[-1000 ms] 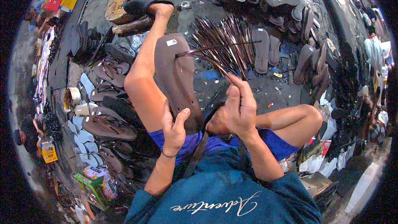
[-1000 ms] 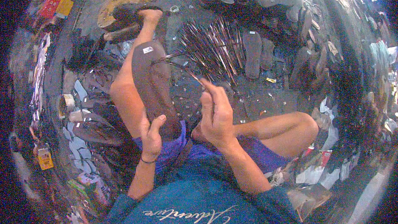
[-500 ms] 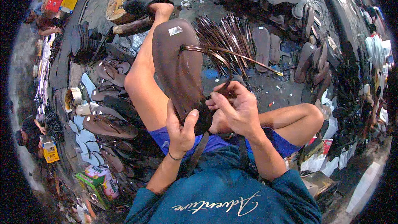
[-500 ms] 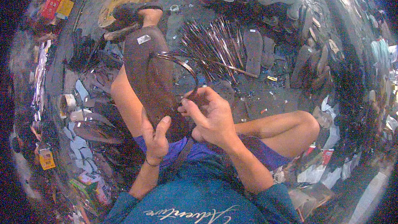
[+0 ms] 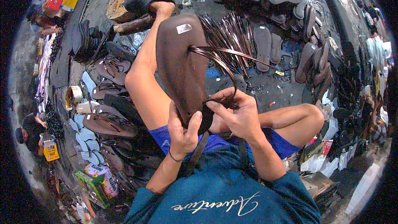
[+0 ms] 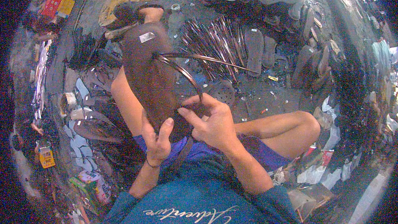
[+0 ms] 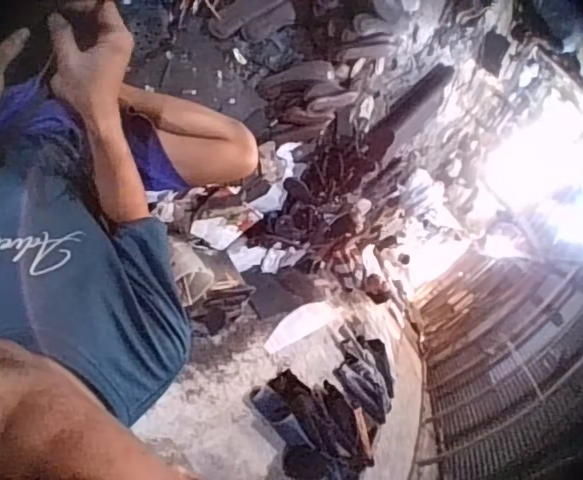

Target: The person sits on the floor and assembles sandals by inserting thin straps through holes in the sole and securing them. The person handles multiple sandals and straps, repeatedly threading and adjusting the straps to complete each unit.

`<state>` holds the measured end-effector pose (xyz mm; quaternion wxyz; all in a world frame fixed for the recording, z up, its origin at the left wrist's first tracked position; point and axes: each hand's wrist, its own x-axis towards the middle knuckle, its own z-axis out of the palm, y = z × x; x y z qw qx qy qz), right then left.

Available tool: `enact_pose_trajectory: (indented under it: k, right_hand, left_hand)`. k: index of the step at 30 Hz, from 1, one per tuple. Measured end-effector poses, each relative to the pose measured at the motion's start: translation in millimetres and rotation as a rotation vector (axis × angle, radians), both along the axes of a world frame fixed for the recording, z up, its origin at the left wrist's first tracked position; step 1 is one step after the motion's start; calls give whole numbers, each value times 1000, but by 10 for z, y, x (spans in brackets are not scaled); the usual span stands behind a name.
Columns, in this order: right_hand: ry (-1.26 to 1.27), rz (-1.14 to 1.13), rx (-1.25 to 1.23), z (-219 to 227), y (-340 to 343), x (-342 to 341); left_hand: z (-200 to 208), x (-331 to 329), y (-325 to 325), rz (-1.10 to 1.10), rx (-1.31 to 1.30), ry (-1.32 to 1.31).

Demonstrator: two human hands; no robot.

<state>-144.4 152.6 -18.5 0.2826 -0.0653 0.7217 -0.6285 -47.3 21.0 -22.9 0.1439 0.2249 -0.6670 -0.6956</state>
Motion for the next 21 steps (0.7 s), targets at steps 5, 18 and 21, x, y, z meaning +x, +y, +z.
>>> enact_pose_trajectory:
  k: [5, 18, 21]
  right_hand:
    - [126, 43, 57, -135, 60, -23]
    - [313, 219, -56, -216, -9, -103]
    - [122, 137, 57, -48, 18, -82]
  left_hand:
    - [-23, -6, -20, -68, -202, 33]
    - [-99, 56, 16, 23, -37, -36]
    - [-82, 48, 20, 28, -141, -67]
